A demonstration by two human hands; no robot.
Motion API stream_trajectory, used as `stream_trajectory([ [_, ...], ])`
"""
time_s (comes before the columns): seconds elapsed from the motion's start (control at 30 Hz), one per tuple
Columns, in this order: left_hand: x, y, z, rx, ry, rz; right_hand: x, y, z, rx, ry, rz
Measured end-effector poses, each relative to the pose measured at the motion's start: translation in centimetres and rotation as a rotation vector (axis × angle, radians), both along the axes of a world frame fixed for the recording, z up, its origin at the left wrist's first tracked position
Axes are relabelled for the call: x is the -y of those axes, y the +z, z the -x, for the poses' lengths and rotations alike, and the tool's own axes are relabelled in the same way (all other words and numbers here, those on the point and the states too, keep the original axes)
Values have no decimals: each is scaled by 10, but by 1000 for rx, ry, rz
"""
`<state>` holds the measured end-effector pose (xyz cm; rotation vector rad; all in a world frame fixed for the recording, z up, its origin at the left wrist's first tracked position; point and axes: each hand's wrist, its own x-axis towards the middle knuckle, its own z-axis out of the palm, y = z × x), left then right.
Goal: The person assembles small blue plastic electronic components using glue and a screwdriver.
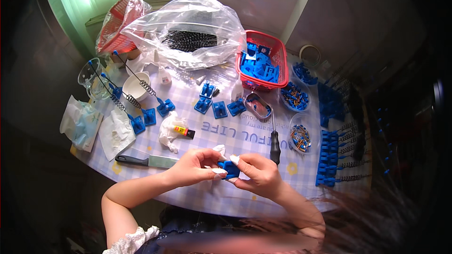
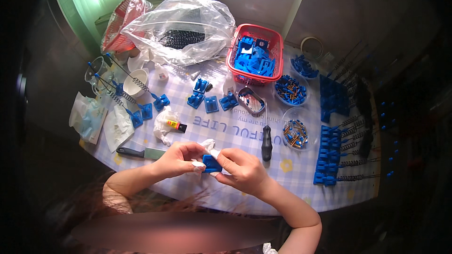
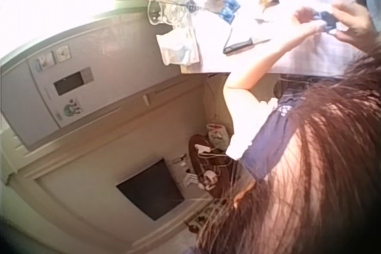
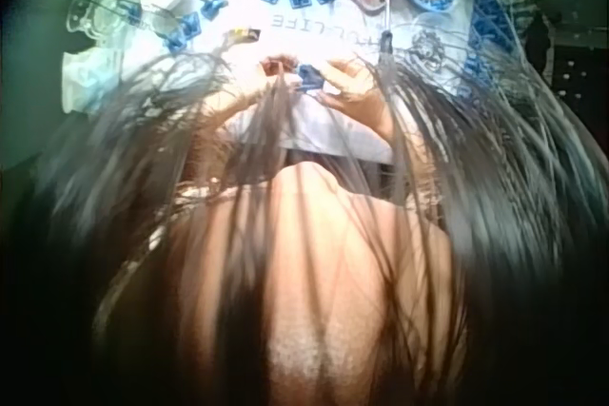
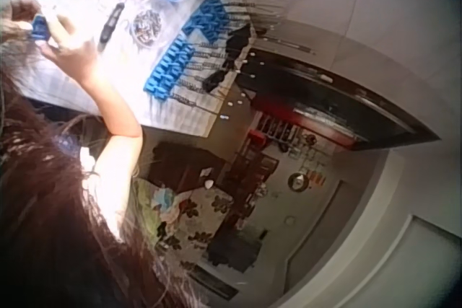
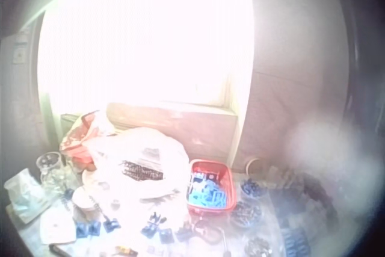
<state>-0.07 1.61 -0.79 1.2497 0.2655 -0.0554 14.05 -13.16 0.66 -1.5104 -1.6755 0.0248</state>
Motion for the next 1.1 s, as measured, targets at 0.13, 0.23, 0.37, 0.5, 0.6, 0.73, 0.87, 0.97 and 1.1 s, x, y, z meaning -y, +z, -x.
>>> stream_trajectory([
  [0.13,-1,6,-2,-17,-1,-164,1,-3,1,73,-25,-52],
  [0.23,-2,2,-1,-39,23,-261,3,-5,3,112,-55,-36],
  [0.37,-2,7,1,-68,53,-372,3,-7,4,137,-95,43],
  [0.5,-20,10,2,195,384,-1333,4,-4,1,140,-133,56],
  [0.6,-56,22,12,-58,613,-1786,2,-8,-7,161,-262,118],
  [0.73,-65,22,18,-106,587,-1881,4,-12,-11,181,-356,264],
  [0.87,-41,31,7,-34,455,-1732,6,-18,-15,195,-388,350],
  [0.97,-28,29,-6,215,257,-1688,7,-20,-18,233,-370,313],
  [1.1,-12,28,-30,367,100,-1636,6,-19,-18,232,-343,320],
])
